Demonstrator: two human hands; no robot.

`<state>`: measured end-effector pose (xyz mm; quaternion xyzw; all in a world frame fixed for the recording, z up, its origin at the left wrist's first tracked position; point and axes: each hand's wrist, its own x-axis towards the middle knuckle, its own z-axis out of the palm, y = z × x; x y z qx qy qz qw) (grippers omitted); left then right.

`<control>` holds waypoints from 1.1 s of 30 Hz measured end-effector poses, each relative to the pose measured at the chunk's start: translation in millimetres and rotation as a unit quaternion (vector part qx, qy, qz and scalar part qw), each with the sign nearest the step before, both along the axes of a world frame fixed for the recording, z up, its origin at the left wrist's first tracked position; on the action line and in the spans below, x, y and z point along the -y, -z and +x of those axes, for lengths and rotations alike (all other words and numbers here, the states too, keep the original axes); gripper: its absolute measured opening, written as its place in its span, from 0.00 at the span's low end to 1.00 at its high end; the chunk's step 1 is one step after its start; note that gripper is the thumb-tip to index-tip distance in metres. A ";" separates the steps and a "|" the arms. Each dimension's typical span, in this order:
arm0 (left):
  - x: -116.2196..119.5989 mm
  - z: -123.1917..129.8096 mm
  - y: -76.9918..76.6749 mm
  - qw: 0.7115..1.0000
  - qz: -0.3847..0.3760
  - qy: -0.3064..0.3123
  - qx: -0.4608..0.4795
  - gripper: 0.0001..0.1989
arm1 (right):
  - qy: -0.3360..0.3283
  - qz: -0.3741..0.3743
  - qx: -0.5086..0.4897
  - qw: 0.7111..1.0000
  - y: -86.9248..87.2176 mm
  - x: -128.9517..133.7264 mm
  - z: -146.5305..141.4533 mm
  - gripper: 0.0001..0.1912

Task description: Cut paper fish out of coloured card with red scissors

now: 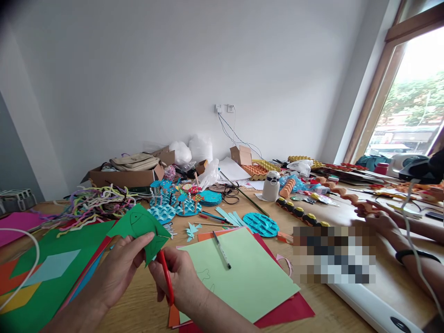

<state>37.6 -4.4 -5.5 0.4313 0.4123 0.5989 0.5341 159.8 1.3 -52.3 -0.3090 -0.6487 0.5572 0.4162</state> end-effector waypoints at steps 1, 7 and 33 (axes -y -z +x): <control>-0.2 -0.3 0.6 1.000 0.000 0.001 0.001 0.12 | 0.001 -0.001 0.000 1.000 0.8 -0.1 -0.3 0.13; -3.1 -1.4 2.8 1.000 0.007 0.000 -0.005 0.12 | 0.016 -0.010 0.003 1.000 3.3 -1.7 -1.9 0.14; -8.1 -15.3 11.4 0.991 0.063 -0.003 -0.115 0.10 | 0.009 -0.013 0.013 1.000 -3.4 0.2 -1.3 0.14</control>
